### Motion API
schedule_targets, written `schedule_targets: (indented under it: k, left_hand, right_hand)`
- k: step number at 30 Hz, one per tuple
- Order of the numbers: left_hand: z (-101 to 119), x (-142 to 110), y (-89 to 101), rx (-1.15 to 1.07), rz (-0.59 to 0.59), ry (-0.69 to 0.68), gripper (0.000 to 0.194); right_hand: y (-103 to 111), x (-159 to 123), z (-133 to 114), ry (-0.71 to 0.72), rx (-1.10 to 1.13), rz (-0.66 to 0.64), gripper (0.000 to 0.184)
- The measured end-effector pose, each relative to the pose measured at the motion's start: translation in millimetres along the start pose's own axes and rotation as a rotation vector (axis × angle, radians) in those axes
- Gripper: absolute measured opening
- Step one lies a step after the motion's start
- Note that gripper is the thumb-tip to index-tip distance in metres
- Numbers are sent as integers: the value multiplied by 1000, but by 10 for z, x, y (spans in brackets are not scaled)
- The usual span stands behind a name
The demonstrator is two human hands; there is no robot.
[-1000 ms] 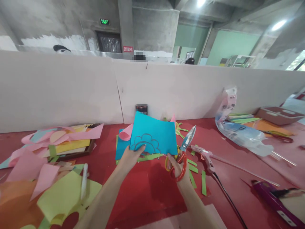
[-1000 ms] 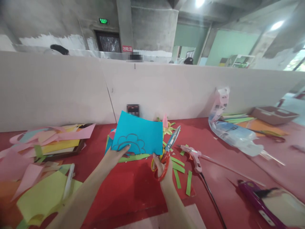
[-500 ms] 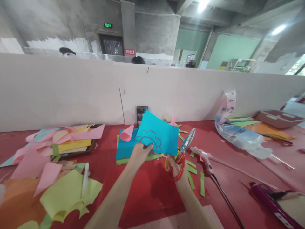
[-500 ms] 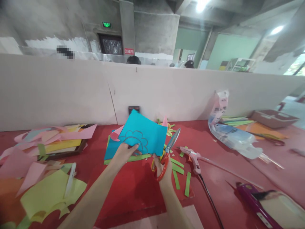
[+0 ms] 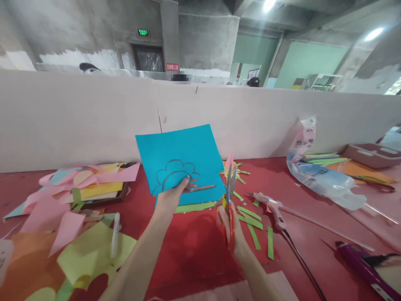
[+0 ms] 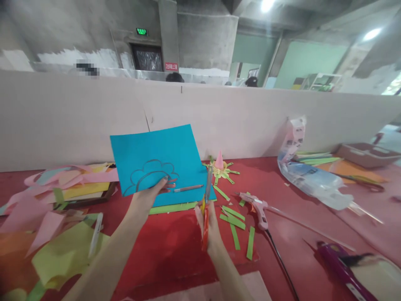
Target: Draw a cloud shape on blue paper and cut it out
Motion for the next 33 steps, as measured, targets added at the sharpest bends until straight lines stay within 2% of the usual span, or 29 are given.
schedule_targets:
  k: [3, 8, 13, 18, 22, 26, 29, 31, 33]
  left_hand:
    - [177, -23, -3, -105, 78, -65, 26]
    - [283, -57, -26, -138, 95, -89, 24]
    - [234, -87, -69, -23, 20, -89, 27]
    - [149, -135, -166, 140, -86, -37, 32]
    - [205, -137, -122, 163, 3, -83, 32]
    - [351, -142, -56, 67, 112, -182, 28]
    - [403, -146, -115, 9, 41, -178, 25]
    - [418, -148, -194, 13, -60, -165, 25]
    - [425, -149, -238, 38, -113, -158, 26]
  right_hand:
    - [-137, -95, 21, -54, -82, -82, 31]
    - [-239, -163, 38, -66, -235, -86, 35]
    - [-263, -176, -28, -69, -312, -125, 36]
    - [-235, -168, -77, -63, -276, -113, 34]
    - [-271, -177, -20, -119, -260, -159, 33]
    - [-261, -194, -21, -105, -266, -97, 33]
    - [-250, -195, -24, -116, -288, -89, 34]
    - [-258, -193, -27, -128, -317, -140, 34]
    - [-268, -191, -17, -151, -337, -198, 33]
Point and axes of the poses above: each hand's wrist, its own x-axis towards the middle knuckle, its own y-axis out of the back of the hand, z = x × y, the point moved 7 cm from there along x, towards the middle knuckle, and after that the axes turned 15 degrees about -y, right-handed, at the moved point
